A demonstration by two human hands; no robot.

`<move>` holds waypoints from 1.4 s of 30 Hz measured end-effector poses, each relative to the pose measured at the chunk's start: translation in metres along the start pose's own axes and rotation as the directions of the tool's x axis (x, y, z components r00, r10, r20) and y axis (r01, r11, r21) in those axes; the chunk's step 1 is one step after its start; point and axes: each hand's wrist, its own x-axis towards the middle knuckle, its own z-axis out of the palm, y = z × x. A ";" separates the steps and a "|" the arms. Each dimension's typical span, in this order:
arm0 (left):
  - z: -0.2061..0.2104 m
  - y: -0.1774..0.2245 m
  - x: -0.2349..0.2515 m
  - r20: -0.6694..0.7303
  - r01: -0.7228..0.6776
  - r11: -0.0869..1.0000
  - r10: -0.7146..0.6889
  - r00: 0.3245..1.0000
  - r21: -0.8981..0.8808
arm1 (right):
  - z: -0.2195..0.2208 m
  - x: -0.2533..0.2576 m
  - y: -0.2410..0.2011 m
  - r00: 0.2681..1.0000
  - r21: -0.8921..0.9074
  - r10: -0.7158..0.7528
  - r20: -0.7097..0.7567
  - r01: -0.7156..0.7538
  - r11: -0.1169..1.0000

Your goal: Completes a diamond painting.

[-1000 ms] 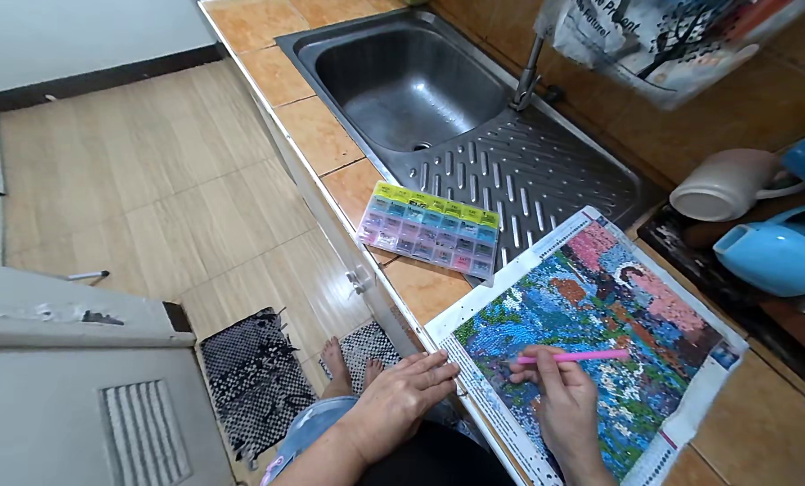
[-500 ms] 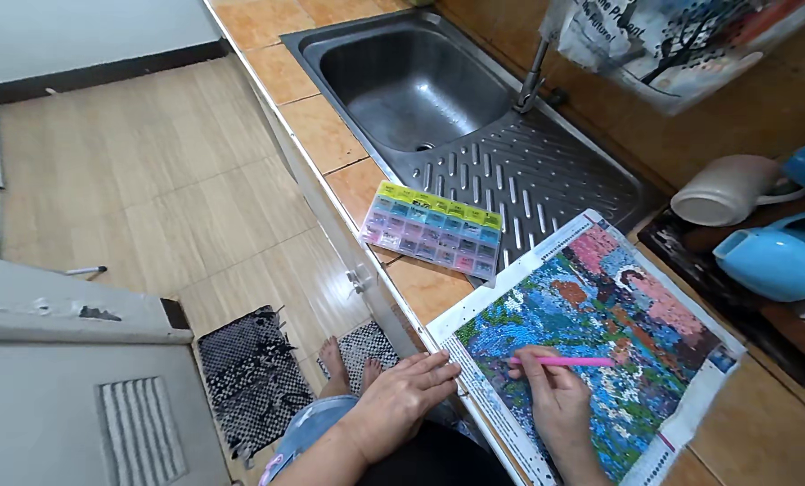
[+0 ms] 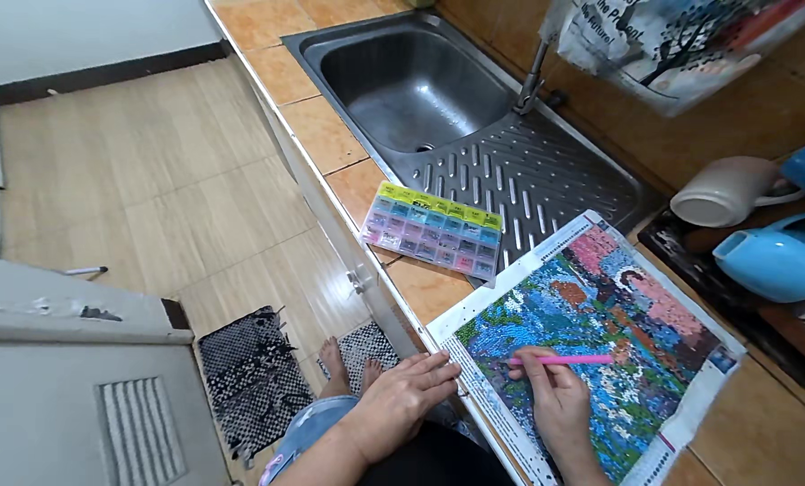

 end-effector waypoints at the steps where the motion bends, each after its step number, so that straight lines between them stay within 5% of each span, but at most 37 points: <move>1: 0.000 0.000 0.000 -0.003 0.000 1.000 0.000 1.000 0.001 | 0.000 0.000 0.000 1.000 0.001 0.001 0.000 -0.001 1.000; 20: 0.002 0.000 -0.001 -0.010 0.003 1.000 -0.003 1.000 0.011 | -0.007 0.005 -0.013 0.998 0.115 0.069 -0.006 -0.068 0.991; 27: 0.001 0.000 0.000 -0.003 0.005 1.000 -0.005 1.000 -0.004 | -0.009 0.005 -0.023 0.974 -0.457 0.088 0.210 0.018 0.889; 42: -0.001 -0.001 0.001 0.020 0.007 1.000 -0.006 1.000 -0.021 | 0.001 0.006 -0.024 0.958 -0.629 -0.018 0.286 0.201 0.751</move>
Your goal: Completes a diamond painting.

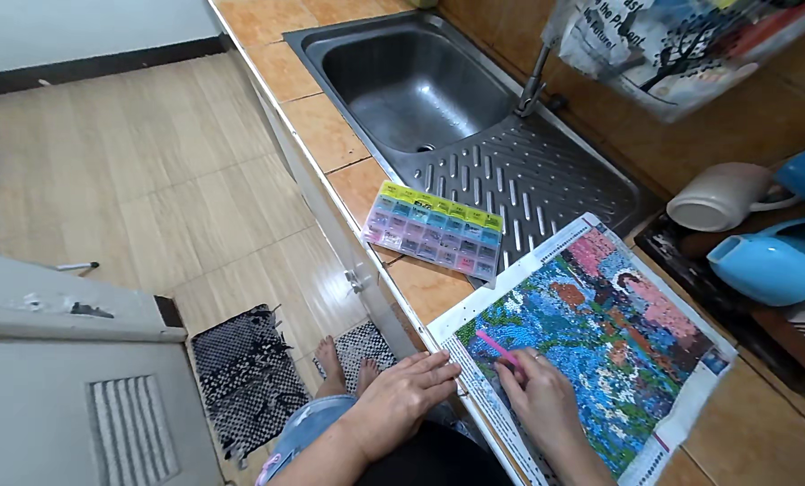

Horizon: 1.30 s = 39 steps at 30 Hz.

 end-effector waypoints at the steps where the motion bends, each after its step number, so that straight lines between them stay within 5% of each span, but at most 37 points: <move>1: 0.000 0.000 0.000 -0.002 -0.002 1.000 0.002 1.000 0.004 | -0.001 0.001 -0.002 1.000 -0.016 -0.005 0.009 0.005 1.000; 14: -0.001 0.000 0.001 -0.002 0.006 1.000 -0.007 1.000 -0.020 | -0.005 0.035 -0.023 0.997 0.100 -0.002 0.081 -0.006 0.995; 22: -0.002 0.002 0.000 0.008 0.020 0.999 -0.020 1.000 -0.043 | 0.005 0.067 -0.041 0.962 0.018 0.018 0.274 -0.024 1.000; 26: -0.002 0.002 0.001 0.011 0.019 0.999 -0.018 1.000 -0.045 | 0.008 0.069 -0.039 0.967 0.027 0.027 0.254 -0.035 0.999; 33: -0.001 0.001 0.001 0.015 0.016 0.998 -0.016 1.000 -0.063 | -0.006 0.067 -0.023 0.978 0.273 0.116 0.174 -0.161 0.948; 39: 0.001 0.000 0.000 0.003 0.009 0.998 -0.009 1.000 -0.064 | -0.019 0.058 -0.012 0.935 0.559 0.258 0.242 -0.351 0.751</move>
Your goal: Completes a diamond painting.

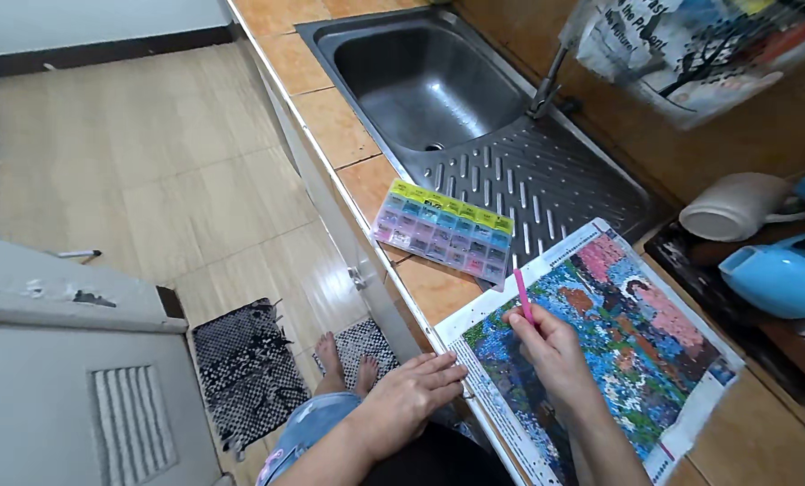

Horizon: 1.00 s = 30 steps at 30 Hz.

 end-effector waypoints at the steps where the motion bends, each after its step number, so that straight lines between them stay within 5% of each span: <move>1: 0.000 0.000 0.000 0.002 -0.002 1.000 0.002 1.000 0.005 | 0.000 -0.001 0.001 1.000 0.034 0.012 0.010 -0.012 0.999; 30: 0.001 -0.002 -0.003 -0.009 -0.007 0.998 0.007 1.000 0.056 | -0.017 -0.048 0.042 0.996 -0.125 0.000 -0.093 -0.011 0.992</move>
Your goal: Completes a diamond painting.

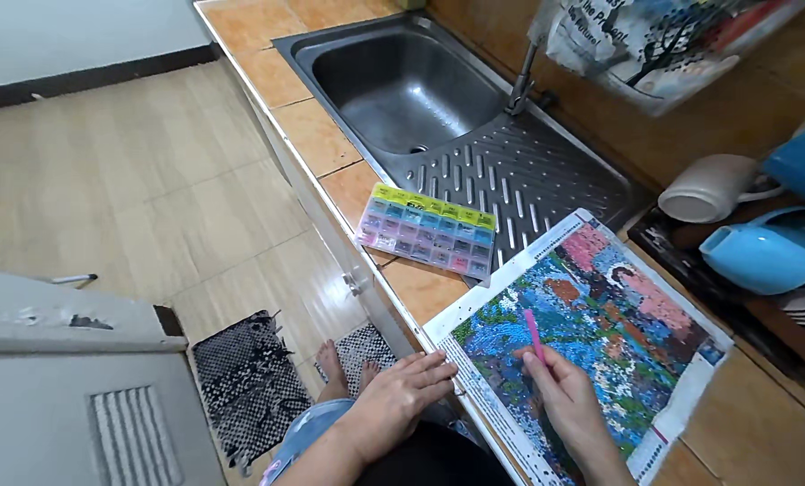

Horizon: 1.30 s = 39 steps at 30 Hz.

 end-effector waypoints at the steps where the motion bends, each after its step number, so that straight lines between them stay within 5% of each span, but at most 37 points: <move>1: 0.000 0.000 0.000 0.003 -0.001 1.000 0.001 1.000 0.003 | 0.000 0.000 -0.002 1.000 0.028 0.004 -0.004 -0.003 1.000; 7: -0.002 0.001 0.001 0.008 0.008 1.000 -0.008 1.000 0.003 | -0.002 -0.002 -0.007 0.992 0.030 -0.079 -0.095 0.082 0.996; 16: -0.002 0.001 0.002 -0.004 0.005 1.000 -0.004 1.000 0.012 | 0.012 -0.005 0.000 0.973 0.295 -0.130 -0.189 0.183 0.938; 39: -0.001 0.002 0.001 -0.016 0.013 1.000 -0.012 1.000 0.017 | 0.027 -0.006 0.015 0.946 0.203 -0.232 -0.228 0.279 0.938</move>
